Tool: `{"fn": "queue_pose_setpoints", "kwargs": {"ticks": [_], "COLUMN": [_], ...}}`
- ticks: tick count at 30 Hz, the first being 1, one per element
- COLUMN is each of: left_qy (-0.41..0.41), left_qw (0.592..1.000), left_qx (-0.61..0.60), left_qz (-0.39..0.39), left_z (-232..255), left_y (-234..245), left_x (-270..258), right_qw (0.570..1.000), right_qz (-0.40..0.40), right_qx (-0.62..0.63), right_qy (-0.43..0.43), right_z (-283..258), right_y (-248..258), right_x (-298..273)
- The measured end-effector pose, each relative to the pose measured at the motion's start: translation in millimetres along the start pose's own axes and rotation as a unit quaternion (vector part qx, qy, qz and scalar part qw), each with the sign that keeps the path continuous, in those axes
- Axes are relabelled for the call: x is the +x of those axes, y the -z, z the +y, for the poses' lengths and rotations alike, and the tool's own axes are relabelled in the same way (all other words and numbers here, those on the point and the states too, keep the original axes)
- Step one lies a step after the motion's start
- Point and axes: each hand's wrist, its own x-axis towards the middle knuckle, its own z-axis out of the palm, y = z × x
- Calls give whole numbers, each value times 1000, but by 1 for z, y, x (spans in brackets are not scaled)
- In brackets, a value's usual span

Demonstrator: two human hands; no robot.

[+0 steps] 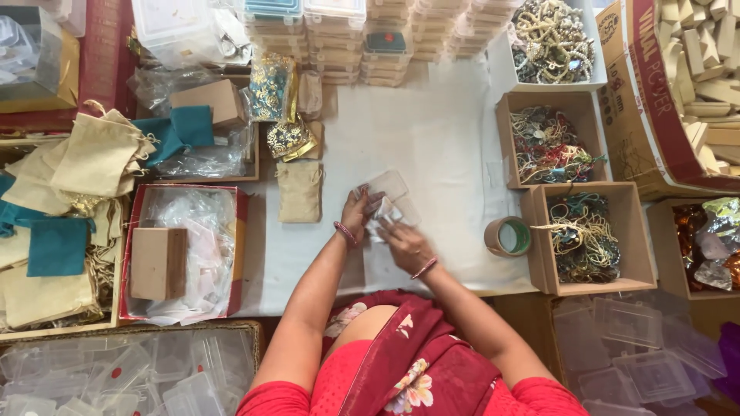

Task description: The person folds a small cloth pouch and places it on the table. They then wipe a clear plastic container with a white cloth. Next, they pick up a gold-colored necklace, straighten it, and wipe it with the cloth. Finally, they place the necklace into a clear plastic bag and put the bag into a cloth pouch.

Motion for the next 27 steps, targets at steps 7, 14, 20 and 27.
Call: {"fn": "queue_pose_setpoints", "kwargs": {"ticks": [7, 14, 20, 27], "left_qy": [59, 73, 100, 97], "left_qw": [998, 997, 995, 994], "left_qx": [-4, -24, -24, -41], "left_qz": [3, 13, 19, -31], "left_z": [28, 35, 48, 48], "left_y": [-26, -27, -34, -31], "left_x": [-17, -18, -30, -31], "right_qw": [986, 972, 995, 983], "right_qz": [-4, -71, -61, -19], "right_qx": [-7, -44, 28, -79], "right_qy": [-168, -221, -80, -162], "right_z": [95, 47, 61, 17], "right_y": [-4, -46, -26, -28], "right_x": [11, 65, 67, 79]}}
